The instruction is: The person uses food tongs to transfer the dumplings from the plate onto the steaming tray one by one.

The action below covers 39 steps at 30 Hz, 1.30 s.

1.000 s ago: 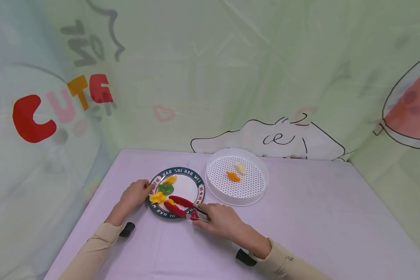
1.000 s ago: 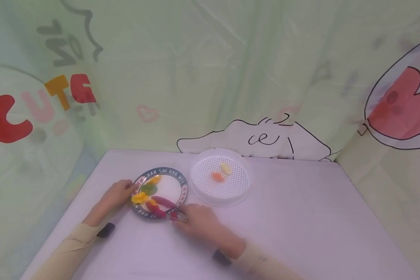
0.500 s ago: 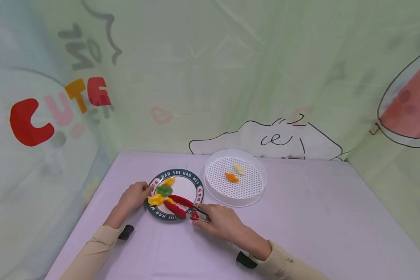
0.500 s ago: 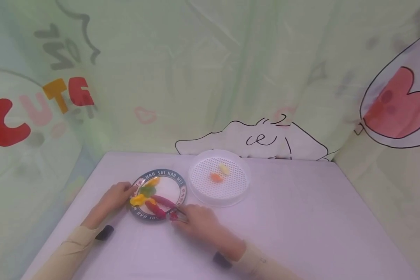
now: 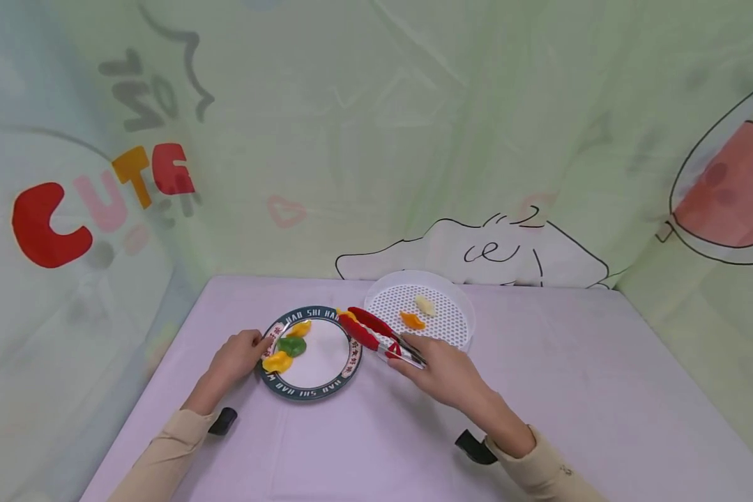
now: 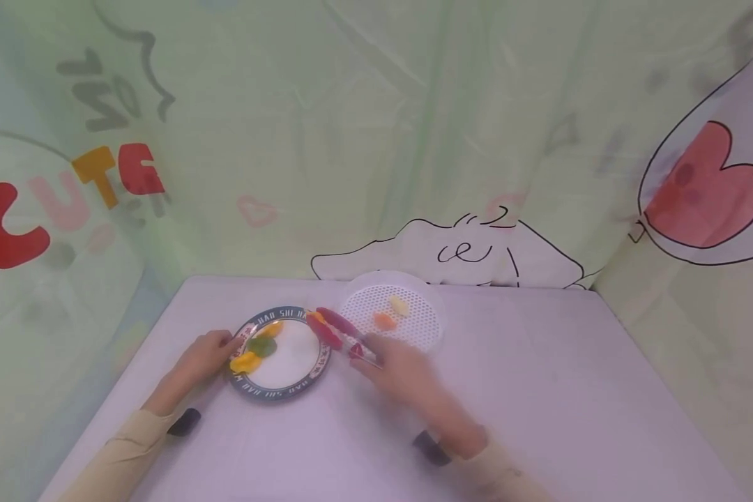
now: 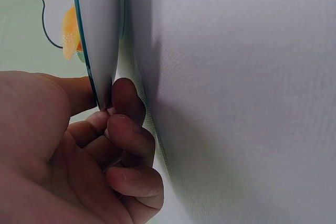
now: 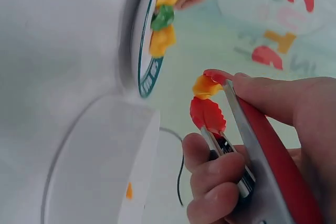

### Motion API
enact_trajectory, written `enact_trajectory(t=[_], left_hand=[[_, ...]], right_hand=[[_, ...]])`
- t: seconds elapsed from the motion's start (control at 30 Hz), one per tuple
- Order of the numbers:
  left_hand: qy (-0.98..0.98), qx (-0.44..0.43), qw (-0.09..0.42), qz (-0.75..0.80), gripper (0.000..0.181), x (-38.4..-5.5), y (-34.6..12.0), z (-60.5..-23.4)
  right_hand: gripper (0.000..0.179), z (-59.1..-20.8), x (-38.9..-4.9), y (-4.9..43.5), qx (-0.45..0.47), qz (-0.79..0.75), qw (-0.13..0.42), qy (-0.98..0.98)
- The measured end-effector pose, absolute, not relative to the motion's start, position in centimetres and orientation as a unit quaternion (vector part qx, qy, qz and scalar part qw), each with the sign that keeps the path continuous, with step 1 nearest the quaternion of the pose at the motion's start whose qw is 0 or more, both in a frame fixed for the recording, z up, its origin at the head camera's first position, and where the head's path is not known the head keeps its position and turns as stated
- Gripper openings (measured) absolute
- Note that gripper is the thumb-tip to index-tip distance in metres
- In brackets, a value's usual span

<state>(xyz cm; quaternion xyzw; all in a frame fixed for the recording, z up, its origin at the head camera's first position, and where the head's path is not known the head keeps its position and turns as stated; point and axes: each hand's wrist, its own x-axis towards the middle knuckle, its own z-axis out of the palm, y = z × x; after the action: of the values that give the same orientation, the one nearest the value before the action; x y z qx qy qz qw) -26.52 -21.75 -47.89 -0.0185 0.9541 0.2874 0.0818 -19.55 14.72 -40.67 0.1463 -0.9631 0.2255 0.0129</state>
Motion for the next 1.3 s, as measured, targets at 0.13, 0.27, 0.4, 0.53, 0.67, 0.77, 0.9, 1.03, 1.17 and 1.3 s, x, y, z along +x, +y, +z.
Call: enact_trajectory(t=[0.13, 0.27, 0.4, 0.53, 0.67, 0.77, 0.9, 1.03, 1.17, 1.3], left_hand=[[0.954, -0.017, 0.079, 0.287, 0.030, -26.5, -21.8, -48.0], [0.954, -0.017, 0.080, 0.288, 0.031, -26.4, -21.9, -48.2], [0.953, -0.018, 0.081, 0.290, 0.031, -26.3, -21.9, -48.3], [0.953, -0.018, 0.080, 0.293, 0.031, -26.1, -21.9, -48.3], [0.952, -0.015, 0.082, 0.293, 0.031, -26.0, -21.8, -48.3], [0.952, -0.014, 0.083, 0.294, 0.031, -26.0, -21.7, -48.3], [0.953, -0.016, 0.080, 0.291, 0.031, -26.0, -21.7, -48.3], [0.953, -0.013, 0.079, 0.291, 0.031, -26.0, -21.7, -48.3], [0.954, -0.009, 0.077, 0.290, 0.030, -26.2, -21.8, -48.2], [0.956, -0.008, 0.073, 0.285, 0.031, -26.4, -21.7, -47.8]], right_hand=[[0.061, -40.4, -19.9, 16.6, 0.122, 0.214, 0.018, -0.969], [0.061, -40.6, -20.2, 18.1, 0.102, 0.206, 0.007, -0.973], [0.057, -41.3, -20.6, 19.1, 0.092, 0.190, -0.007, -0.977], [0.052, -41.6, -21.1, 19.5, 0.089, 0.172, -0.018, -0.981], [0.050, -41.6, -21.5, 19.6, 0.085, 0.150, -0.036, -0.984], [0.053, -41.5, -21.5, 19.5, 0.079, 0.138, -0.050, -0.986], [0.053, -41.3, -21.5, 19.3, 0.076, 0.131, -0.057, -0.987], [0.058, -40.8, -21.3, 19.3, 0.076, 0.126, -0.053, -0.988], [0.072, -40.1, -20.9, 19.0, 0.061, 0.136, -0.042, -0.988], [0.083, -39.8, -20.7, 18.6, 0.058, 0.151, -0.025, -0.986]])
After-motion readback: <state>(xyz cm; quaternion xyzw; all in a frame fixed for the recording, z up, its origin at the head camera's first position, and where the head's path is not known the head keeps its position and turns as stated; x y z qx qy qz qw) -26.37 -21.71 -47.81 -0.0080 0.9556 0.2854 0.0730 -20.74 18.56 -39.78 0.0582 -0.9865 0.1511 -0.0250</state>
